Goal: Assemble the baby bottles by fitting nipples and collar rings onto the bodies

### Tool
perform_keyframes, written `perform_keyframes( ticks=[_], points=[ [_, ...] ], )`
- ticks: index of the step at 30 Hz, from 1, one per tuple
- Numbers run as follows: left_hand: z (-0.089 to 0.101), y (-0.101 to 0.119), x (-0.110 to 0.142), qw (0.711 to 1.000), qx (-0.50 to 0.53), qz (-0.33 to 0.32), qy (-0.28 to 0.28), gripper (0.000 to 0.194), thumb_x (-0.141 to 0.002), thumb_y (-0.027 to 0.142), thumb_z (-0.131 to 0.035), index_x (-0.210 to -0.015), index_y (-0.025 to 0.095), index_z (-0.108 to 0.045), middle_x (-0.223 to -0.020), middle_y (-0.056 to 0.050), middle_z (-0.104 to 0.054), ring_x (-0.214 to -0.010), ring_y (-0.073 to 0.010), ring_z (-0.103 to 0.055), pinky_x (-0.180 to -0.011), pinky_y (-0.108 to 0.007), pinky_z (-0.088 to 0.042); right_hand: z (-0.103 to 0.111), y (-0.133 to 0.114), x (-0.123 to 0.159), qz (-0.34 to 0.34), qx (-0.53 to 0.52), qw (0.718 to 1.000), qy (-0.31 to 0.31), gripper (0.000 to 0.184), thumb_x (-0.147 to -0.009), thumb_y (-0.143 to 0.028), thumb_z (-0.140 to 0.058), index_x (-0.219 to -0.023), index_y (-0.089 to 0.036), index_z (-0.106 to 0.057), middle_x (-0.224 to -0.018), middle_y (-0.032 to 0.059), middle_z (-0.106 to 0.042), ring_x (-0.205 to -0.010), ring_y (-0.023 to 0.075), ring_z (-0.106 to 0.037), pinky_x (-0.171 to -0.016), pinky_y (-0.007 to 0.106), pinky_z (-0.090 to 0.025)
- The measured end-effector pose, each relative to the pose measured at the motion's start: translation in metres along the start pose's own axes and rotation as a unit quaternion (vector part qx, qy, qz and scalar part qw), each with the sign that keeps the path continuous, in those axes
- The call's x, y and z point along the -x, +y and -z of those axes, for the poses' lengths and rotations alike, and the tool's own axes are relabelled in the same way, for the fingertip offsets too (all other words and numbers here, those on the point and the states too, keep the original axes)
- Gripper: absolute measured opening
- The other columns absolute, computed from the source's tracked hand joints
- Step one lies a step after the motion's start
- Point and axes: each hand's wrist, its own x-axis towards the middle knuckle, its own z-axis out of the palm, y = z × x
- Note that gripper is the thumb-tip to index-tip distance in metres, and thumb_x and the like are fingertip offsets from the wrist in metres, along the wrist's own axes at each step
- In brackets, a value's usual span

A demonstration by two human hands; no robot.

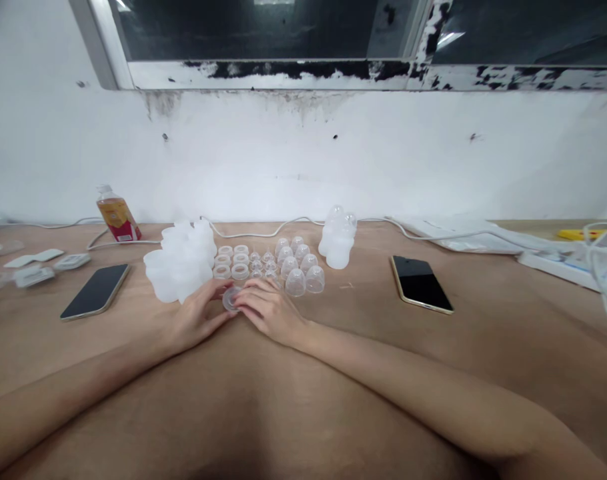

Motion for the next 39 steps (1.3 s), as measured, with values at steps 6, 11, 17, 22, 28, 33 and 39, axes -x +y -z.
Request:
perform_keyframes(
  ticks=[6, 11, 17, 22, 28, 33, 39],
  points=[
    [0.001, 0.007, 0.0, 0.999, -0.003, -0.033, 0.007, 0.04, -0.077, 0.023, -0.052, -0.114, 0.021, -0.035, -0.107, -0.005, -0.049, -0.1, -0.0153, -0.047, -0.086, -0.03, -0.041, -0.001, -0.001, -0.001, -0.091, -0.032, 0.995, 0.026, 0.018, -0.079, -0.023, -0.044, -0.096, -0.017, -0.046, -0.108, 0.0103, -0.045, -0.098, 0.017, -0.045, -0.081, 0.034, -0.04],
    [0.003, 0.013, -0.001, 0.996, -0.035, -0.08, -0.025, 0.038, -0.08, 0.021, -0.046, -0.116, 0.022, -0.035, -0.115, -0.006, -0.046, -0.108, -0.0161, -0.042, -0.093, -0.032, -0.035, -0.004, 0.003, -0.003, -0.174, -0.093, 0.98, -0.029, 0.027, -0.081, -0.027, -0.042, -0.107, -0.018, -0.039, -0.074, 0.0007, -0.055, -0.061, 0.0114, -0.05, -0.06, 0.026, -0.043],
    [0.002, 0.012, -0.004, 0.999, -0.013, 0.021, -0.028, 0.028, -0.08, 0.029, -0.044, -0.104, 0.016, -0.041, -0.096, -0.007, -0.054, -0.088, -0.0176, -0.053, -0.076, -0.031, -0.044, -0.003, 0.001, -0.003, -0.175, -0.104, 0.979, 0.008, 0.018, -0.081, -0.028, -0.042, -0.094, -0.018, -0.047, -0.073, 0.0006, -0.055, -0.06, 0.0099, -0.05, -0.058, 0.022, -0.041],
    [-0.005, 0.014, -0.013, 0.992, 0.055, 0.101, -0.046, 0.014, -0.083, 0.028, -0.036, -0.087, 0.018, -0.044, -0.077, -0.002, -0.058, -0.066, -0.013, -0.056, -0.059, -0.024, -0.043, -0.004, 0.002, -0.002, -0.177, -0.081, 0.98, 0.029, 0.015, -0.082, -0.027, -0.038, -0.091, -0.018, -0.046, -0.071, 0.0007, -0.053, -0.061, 0.011, -0.049, -0.059, 0.023, -0.039],
    [-0.016, 0.012, -0.022, 0.994, 0.058, 0.091, -0.008, 0.009, -0.081, 0.025, -0.037, -0.082, 0.018, -0.044, -0.07, 0.0, -0.057, -0.06, -0.0121, -0.054, -0.054, -0.022, -0.04, -0.004, 0.004, -0.003, -0.186, -0.071, 0.979, 0.046, 0.006, -0.081, -0.021, -0.037, -0.079, -0.018, -0.042, -0.066, -0.001, -0.048, -0.058, 0.01, -0.046, -0.055, 0.022, -0.036],
    [-0.016, 0.011, -0.023, 0.996, 0.043, 0.076, -0.011, 0.006, -0.079, 0.022, -0.041, -0.075, 0.018, -0.043, -0.065, 0.002, -0.055, -0.057, -0.0108, -0.051, -0.053, -0.021, -0.038, -0.004, 0.005, -0.004, -0.184, -0.074, 0.98, 0.026, 0.004, -0.079, -0.018, -0.038, -0.075, -0.019, -0.038, -0.062, -0.0027, -0.044, -0.054, 0.0093, -0.042, -0.053, 0.021, -0.034],
    [-0.015, 0.013, -0.022, 0.996, 0.026, 0.082, -0.004, 0.013, -0.084, 0.025, -0.033, -0.082, 0.019, -0.044, -0.069, 0.0, -0.058, -0.06, -0.0123, -0.054, -0.054, -0.022, -0.038, -0.004, 0.004, -0.005, -0.197, -0.082, 0.977, 0.015, 0.007, -0.082, -0.023, -0.034, -0.08, -0.019, -0.038, -0.065, -0.002, -0.044, -0.057, 0.0104, -0.044, -0.056, 0.023, -0.034]
  ],
)
